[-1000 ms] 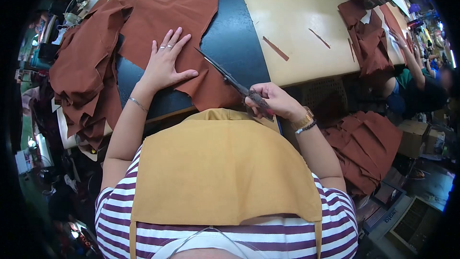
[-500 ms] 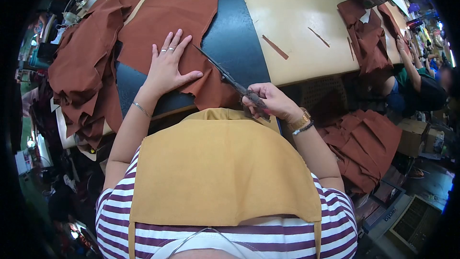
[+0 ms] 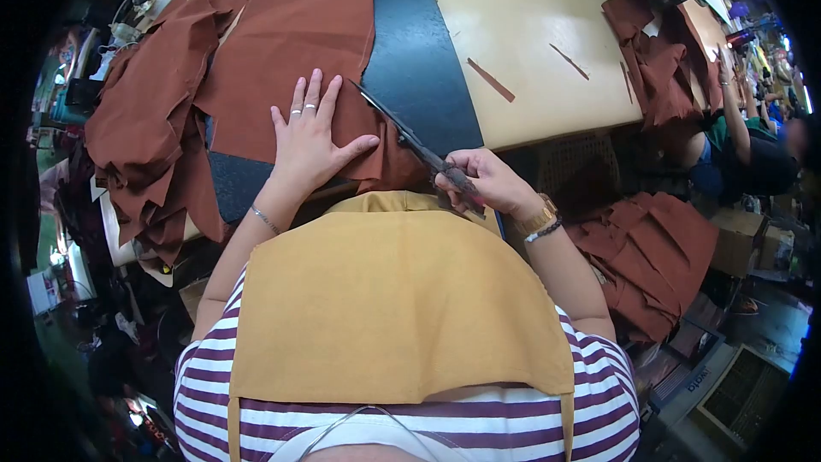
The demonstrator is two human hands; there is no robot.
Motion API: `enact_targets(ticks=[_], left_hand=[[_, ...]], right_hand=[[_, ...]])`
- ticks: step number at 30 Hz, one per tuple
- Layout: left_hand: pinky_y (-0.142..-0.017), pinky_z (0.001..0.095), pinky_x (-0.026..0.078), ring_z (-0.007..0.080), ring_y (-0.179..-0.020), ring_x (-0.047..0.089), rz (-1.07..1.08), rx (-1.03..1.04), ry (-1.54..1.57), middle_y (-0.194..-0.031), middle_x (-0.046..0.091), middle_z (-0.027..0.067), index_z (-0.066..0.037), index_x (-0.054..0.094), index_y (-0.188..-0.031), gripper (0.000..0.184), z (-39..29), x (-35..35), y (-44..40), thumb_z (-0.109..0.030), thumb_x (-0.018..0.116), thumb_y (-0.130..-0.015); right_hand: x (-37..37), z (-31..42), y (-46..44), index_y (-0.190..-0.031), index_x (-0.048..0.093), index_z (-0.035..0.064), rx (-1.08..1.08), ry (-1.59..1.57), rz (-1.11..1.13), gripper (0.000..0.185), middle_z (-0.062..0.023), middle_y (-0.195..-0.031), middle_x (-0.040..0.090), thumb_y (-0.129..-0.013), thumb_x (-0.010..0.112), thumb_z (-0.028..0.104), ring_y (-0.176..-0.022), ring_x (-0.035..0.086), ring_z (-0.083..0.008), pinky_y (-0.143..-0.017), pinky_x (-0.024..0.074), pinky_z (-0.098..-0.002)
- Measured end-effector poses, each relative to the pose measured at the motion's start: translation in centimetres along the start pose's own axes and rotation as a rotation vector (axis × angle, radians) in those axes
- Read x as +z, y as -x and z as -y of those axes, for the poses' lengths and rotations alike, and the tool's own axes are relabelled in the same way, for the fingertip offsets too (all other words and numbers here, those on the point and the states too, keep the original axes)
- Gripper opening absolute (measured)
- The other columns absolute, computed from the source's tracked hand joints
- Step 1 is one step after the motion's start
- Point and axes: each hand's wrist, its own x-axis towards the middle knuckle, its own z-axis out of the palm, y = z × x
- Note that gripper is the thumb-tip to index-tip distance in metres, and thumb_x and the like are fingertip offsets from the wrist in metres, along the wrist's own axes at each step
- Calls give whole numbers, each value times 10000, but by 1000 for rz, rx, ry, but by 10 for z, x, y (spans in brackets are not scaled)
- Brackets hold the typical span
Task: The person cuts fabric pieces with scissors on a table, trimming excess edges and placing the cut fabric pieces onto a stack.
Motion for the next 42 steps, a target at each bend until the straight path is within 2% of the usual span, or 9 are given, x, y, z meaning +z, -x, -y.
enact_targets(ticks=[4, 6, 7, 11, 17, 26, 35, 38, 42], left_hand=[[-1061, 589, 216, 301, -1273, 412, 90, 73, 30, -1353, 464, 139, -144, 506, -1314, 653, 21, -31, -27, -584, 545, -834], [-1049, 582, 239, 310, -1268, 411, -16, 303, 80, -1347, 469, 131, -152, 496, -1323, 669, 48, -29, -51, -573, 584, -811], [-1068, 596, 211, 324, -1328, 337, -63, 377, 71, -1420, 396, 129, -177, 441, -1372, 775, 59, -25, -61, -620, 610, -758], [-1107, 597, 119, 336, -1423, 125, 76, 310, 24, -1543, 173, 113, -241, 304, -1454, 952, 72, -7, -69, -706, 613, -683], [-1094, 613, 128, 334, -1420, 141, 10, 288, 25, -1539, 188, 113, -243, 309, -1454, 942, 71, 0, -58, -721, 590, -693], [-1064, 653, 144, 364, -1408, 165, -44, 61, -1, -1521, 212, 158, -199, 337, -1441, 958, 53, 5, -29, -759, 559, -696], [-1053, 673, 137, 357, -1421, 117, 11, -121, -32, -1547, 131, 144, -215, 225, -1483, 944, 33, 5, -7, -711, 551, -748], [-1040, 689, 133, 387, -1414, 113, 17, -118, -13, -1530, 133, 205, -144, 273, -1465, 972, 30, 7, -4, -739, 530, -740], [-1062, 663, 126, 350, -1428, 91, -16, 31, -63, -1548, 127, 146, -199, 235, -1480, 955, 42, 2, -18, -725, 539, -743]], right_hand=[[-5, -3, 8, -771, 544, 63, 1, -19, 3, 228, 19, -625, 565, -860, 678, 225, -545, 563, -55, -520, 458, -210], [-6, -4, 9, -777, 545, 62, 5, -22, 9, 228, 19, -626, 564, -862, 677, 228, -548, 565, -56, -521, 459, -210], [-7, -6, 8, -780, 546, 62, 6, -31, 16, 228, 19, -628, 564, -863, 676, 229, -549, 565, -57, -521, 459, -211], [-9, -9, 2, -795, 551, 61, -15, -32, 38, 222, 15, -642, 567, -870, 668, 234, -549, 563, -58, -519, 460, -213], [-4, -5, -6, -798, 556, 66, -8, -63, 66, 206, 20, -649, 570, -873, 661, 227, -557, 564, -55, -518, 467, -210], [-1, -4, 2, -800, 565, 63, 18, -8, 18, 206, 22, -636, 569, -857, 676, 227, -546, 559, -53, -520, 471, -201], [-3, -4, 1, -791, 560, 58, 1, -25, 19, 208, 19, -631, 568, -862, 668, 222, -540, 554, -51, -524, 470, -207], [-4, -10, 5, -789, 558, 57, -11, -79, 29, 205, 16, -628, 568, -858, 671, 214, -540, 554, -51, -523, 470, -207], [-7, -3, 9, -793, 559, 55, 11, -68, 25, 203, 12, -631, 572, -850, 677, 209, -539, 555, -58, -528, 471, -209]])
